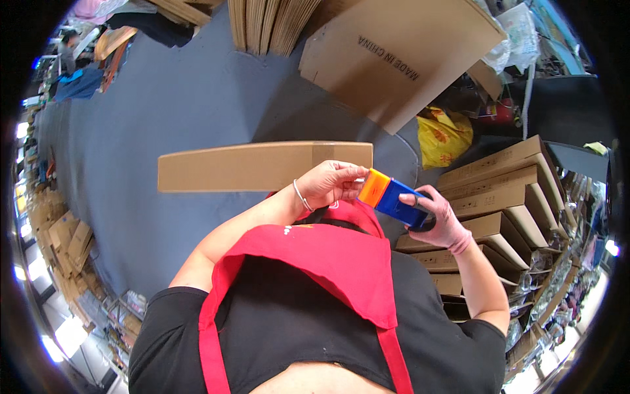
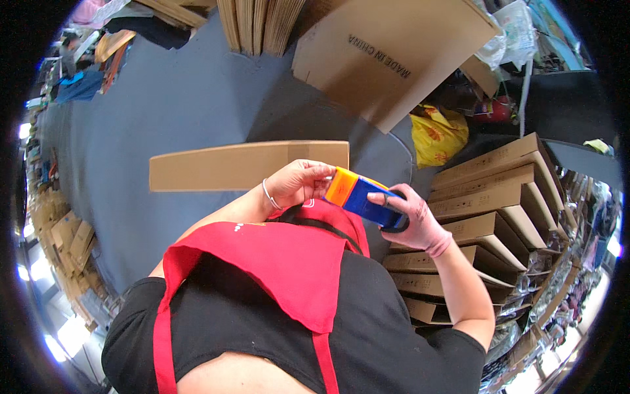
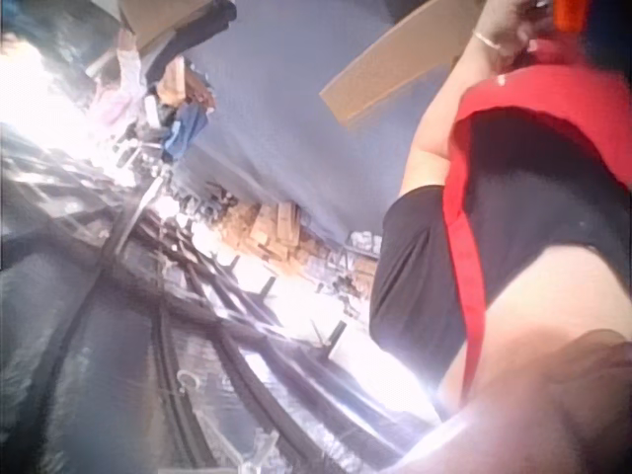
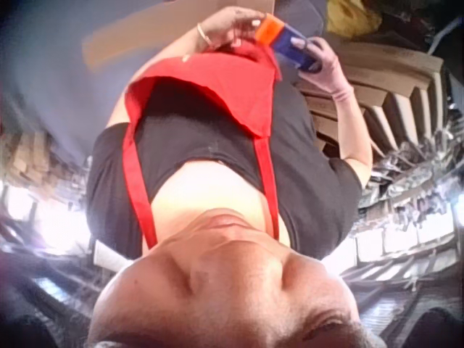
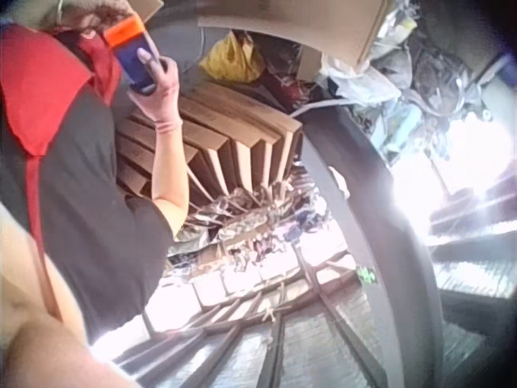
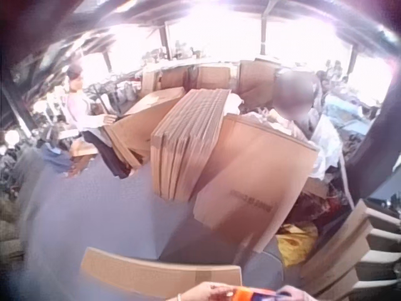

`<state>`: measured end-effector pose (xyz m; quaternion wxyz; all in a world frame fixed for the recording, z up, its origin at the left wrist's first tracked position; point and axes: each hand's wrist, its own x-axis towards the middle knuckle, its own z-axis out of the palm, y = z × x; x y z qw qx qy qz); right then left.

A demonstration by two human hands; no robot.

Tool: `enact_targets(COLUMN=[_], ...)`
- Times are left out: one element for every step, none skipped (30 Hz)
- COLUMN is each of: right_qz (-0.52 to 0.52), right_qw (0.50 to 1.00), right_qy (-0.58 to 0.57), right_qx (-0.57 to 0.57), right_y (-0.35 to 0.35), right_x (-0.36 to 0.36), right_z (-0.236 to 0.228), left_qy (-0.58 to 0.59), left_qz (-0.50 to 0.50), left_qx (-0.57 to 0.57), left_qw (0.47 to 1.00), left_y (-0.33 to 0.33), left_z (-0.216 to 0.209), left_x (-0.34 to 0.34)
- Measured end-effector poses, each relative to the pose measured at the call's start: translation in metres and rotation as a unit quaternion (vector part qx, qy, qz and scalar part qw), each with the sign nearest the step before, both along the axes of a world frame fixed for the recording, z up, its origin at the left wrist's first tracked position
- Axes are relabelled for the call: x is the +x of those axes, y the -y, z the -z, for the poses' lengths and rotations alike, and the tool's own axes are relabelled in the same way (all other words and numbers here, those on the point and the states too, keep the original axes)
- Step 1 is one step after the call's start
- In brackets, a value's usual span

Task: The person repeatedly picks up flat cardboard sheets, folds them into box shapes, and seals the seams with a handheld tape dispenser. The finished boxes are placed into a stack on the floor. The process is repeated multiple times.

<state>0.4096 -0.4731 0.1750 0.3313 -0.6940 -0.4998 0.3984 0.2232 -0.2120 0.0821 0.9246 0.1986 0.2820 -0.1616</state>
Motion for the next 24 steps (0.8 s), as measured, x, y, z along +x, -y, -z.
enact_targets(right_qz=[-0.010, -0.041, -0.071, -0.099, -0.120, -0.117, -0.115, -0.128, -0.143, -0.160, -0.176, -0.187, -0.200, -0.214, -0.228, -0.227, -0.227, -0.226, -0.283, -0.298, -0.312, -0.288, -0.264, -0.249], right_qw=[1.000, 0.999, 0.997, 0.995, 0.992, 0.993, 0.993, 0.992, 0.989, 0.986, 0.982, 0.980, 0.978, 0.973, 0.968, 0.967, 0.965, 0.964, 0.943, 0.937, 0.932, 0.945, 0.957, 0.962], right_qy=[-0.009, -0.003, 0.003, 0.023, 0.027, 0.009, -0.007, 0.014, 0.042, 0.053, 0.064, 0.061, 0.060, 0.083, 0.107, 0.114, 0.122, 0.130, 0.172, 0.174, 0.175, 0.142, 0.110, 0.089], right_qx=[-0.009, -0.006, -0.003, -0.002, 0.006, 0.002, -0.001, -0.006, 0.016, 0.011, 0.006, 0.013, 0.008, 0.002, -0.004, -0.023, -0.041, -0.059, -0.041, -0.047, -0.053, -0.055, -0.056, -0.064], right_y=[0.001, 0.001, 0.000, 0.002, 0.003, 0.005, 0.004, 0.000, -0.002, -0.006, -0.011, -0.016, -0.021, -0.023, -0.021, -0.018, -0.014, -0.010, -0.006, -0.002, 0.002, 0.006, 0.009, 0.011], right_x=[0.011, 0.022, 0.031, 0.041, 0.052, 0.062, 0.072, 0.081, 0.089, 0.094, 0.100, 0.105, 0.107, 0.110, 0.111, 0.112, 0.115, 0.119, 0.121, 0.123, 0.124, 0.122, 0.118, 0.117], right_z=[0.006, 0.008, 0.010, 0.013, 0.020, 0.028, 0.034, 0.034, 0.041, 0.042, 0.042, 0.048, 0.054, 0.061, 0.070, 0.075, 0.079, 0.085, 0.093, 0.100, 0.106, 0.105, 0.102, 0.095], left_qy=[0.008, -0.018, -0.044, -0.067, -0.089, -0.101, -0.108, -0.115, -0.122, -0.125, -0.130, -0.135, -0.140, -0.102, -0.095, -0.151, -0.206, -0.250, -0.177, -0.101, -0.022, 0.047, 0.087, 0.079], left_qz=[-0.039, -0.066, -0.056, -0.046, -0.033, -0.068, -0.081, -0.098, -0.114, -0.119, -0.121, -0.121, -0.119, -0.058, -0.021, 0.035, 0.089, 0.128, 0.090, 0.051, 0.011, 0.010, 0.006, 0.018], left_qx=[-0.035, -0.008, 0.063, 0.133, 0.202, 0.231, 0.271, 0.309, 0.347, 0.360, 0.409, 0.458, 0.503, 0.676, 0.802, 0.835, 0.859, 0.835, 0.880, 0.916, 0.942, 0.938, 0.938, 0.934], left_qw=[0.999, 0.998, 0.995, 0.988, 0.975, 0.965, 0.953, 0.939, 0.923, 0.917, 0.895, 0.871, 0.845, 0.727, 0.589, 0.528, 0.460, 0.473, 0.431, 0.385, 0.336, 0.343, 0.335, 0.347], left_y=[0.006, 0.017, 0.024, 0.029, 0.034, 0.039, 0.039, 0.037, 0.034, 0.033, 0.038, 0.044, 0.049, 0.044, 0.035, 0.025, 0.016, 0.011, 0.014, 0.017, 0.022, 0.030, 0.037, 0.039], left_z=[-0.002, -0.005, -0.010, -0.015, -0.018, -0.018, -0.014, -0.005, 0.003, 0.007, 0.010, 0.014, 0.020, 0.029, 0.036, 0.024, 0.008, -0.002, -0.003, -0.002, -0.001, 0.001, 0.001, 0.008], left_x=[0.003, 0.003, 0.004, 0.007, 0.009, 0.012, 0.013, 0.013, 0.013, 0.012, 0.012, 0.014, 0.011, 0.004, -0.005, -0.010, -0.011, -0.013, -0.011, -0.007, -0.001, 0.009, 0.019, 0.024])
